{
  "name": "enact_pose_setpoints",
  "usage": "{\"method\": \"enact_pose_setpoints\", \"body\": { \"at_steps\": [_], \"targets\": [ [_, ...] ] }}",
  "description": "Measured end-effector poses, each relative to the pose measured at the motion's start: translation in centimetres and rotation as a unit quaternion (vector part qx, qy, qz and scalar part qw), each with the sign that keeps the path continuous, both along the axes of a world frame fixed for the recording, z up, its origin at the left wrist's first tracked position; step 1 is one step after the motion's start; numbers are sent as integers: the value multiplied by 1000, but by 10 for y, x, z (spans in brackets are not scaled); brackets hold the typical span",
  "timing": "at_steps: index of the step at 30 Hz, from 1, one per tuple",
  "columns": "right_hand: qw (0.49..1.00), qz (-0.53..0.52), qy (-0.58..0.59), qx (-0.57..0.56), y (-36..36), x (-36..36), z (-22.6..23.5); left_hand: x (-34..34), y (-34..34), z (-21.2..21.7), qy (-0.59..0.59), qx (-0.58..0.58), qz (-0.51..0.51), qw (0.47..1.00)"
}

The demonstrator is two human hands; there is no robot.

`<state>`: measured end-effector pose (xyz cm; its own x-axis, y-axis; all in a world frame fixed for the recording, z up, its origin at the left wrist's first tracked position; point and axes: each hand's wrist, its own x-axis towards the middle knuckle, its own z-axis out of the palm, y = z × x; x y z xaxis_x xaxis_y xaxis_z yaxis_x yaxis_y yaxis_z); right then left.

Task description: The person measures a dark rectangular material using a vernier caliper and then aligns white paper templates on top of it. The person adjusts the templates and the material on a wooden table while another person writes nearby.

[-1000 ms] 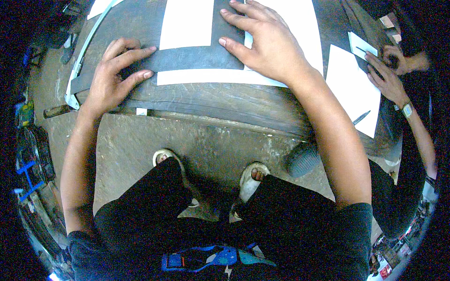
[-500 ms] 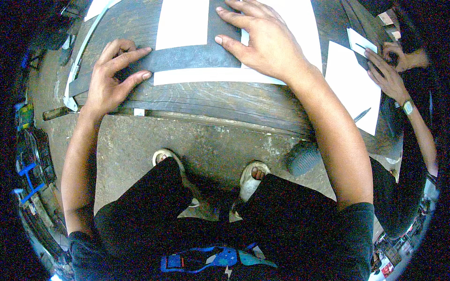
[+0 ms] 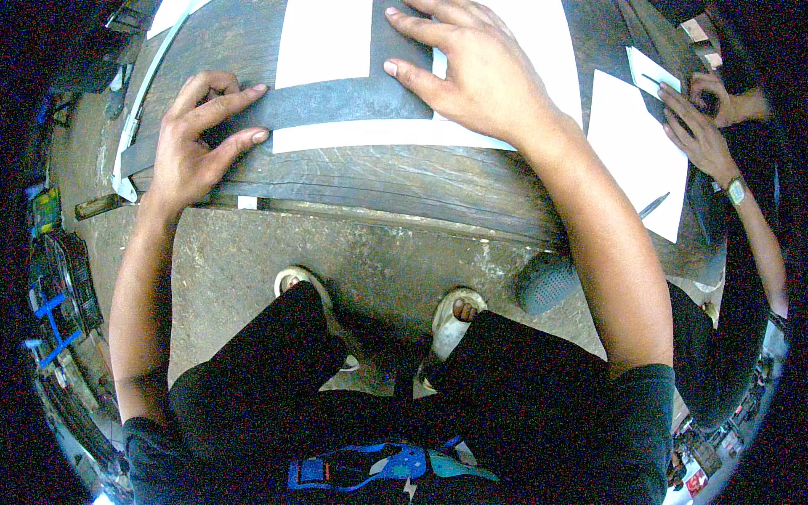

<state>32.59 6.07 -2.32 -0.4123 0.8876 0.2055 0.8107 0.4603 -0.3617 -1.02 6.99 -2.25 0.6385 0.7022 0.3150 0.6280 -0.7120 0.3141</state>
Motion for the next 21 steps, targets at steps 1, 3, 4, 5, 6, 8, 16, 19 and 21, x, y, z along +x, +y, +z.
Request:
{"method": "enact_pose_setpoints", "body": {
  "at_steps": [1, 3, 4, 5, 6, 8, 16, 19, 21],
  "targets": [
    [1000, 0, 1, 0, 0, 0, 0, 0, 0, 0, 1, 0, -1, 1000],
    [1000, 1, 0, -1, 0, 0, 0, 0, 0, 1, 3, 0, -1, 1000],
    [1000, 1, -1, -1, 1, 0, 0, 0, 0, 1, 3, 0, -1, 1000],
    [1000, 1, 0, -1, 1, 0, 0, 0, 0, 1, 3, -4, 2, 1000],
    [1000, 1, 0, -1, 1, 0, 0, 1, 0, 1, 0, -5, 0, 1000],
    [1000, -1, -1, -1, 0, 0, 0, 1, -1, 1, -4, -20, 4, 1000],
    [1000, -6, -11, 2, -1, -3, 1, 0, 1, 1, -10, 7, -8, 1000],
    [1000, -10, 5, -2, -2, -3, 1, 1, 1, 1, -14, -3, -7, 1000],
    [1000, -9, -1, -2, -2, -3, 1, 1, 1, 1, -17, -10, -7, 1000]
  ]
}}
